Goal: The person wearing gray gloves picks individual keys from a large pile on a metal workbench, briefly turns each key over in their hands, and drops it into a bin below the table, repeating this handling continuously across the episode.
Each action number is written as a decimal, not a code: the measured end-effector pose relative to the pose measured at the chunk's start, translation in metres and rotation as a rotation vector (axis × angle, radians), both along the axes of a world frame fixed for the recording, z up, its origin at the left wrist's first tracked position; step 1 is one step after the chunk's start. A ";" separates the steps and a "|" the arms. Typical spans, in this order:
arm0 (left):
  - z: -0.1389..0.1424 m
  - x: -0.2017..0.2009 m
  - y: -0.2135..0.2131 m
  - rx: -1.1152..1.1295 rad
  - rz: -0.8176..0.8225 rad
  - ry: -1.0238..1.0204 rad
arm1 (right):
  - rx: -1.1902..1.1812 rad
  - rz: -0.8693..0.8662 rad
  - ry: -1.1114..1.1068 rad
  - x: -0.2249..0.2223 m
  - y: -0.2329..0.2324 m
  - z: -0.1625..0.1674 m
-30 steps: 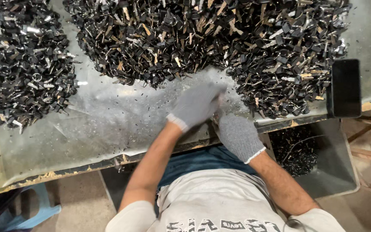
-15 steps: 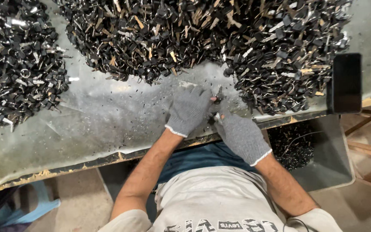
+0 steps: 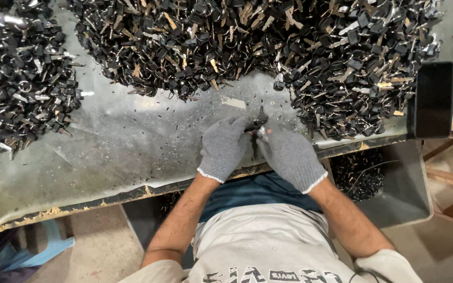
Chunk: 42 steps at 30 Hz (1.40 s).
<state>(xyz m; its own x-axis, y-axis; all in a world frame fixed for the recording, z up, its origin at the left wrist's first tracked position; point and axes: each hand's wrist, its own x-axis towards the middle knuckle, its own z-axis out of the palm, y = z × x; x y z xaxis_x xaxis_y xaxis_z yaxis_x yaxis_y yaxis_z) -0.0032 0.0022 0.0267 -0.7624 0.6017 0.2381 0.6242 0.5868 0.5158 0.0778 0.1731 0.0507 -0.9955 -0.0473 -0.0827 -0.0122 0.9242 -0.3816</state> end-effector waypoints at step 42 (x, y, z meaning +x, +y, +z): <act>-0.006 0.017 -0.001 0.068 0.037 0.094 | -0.095 0.030 -0.036 -0.018 0.006 0.007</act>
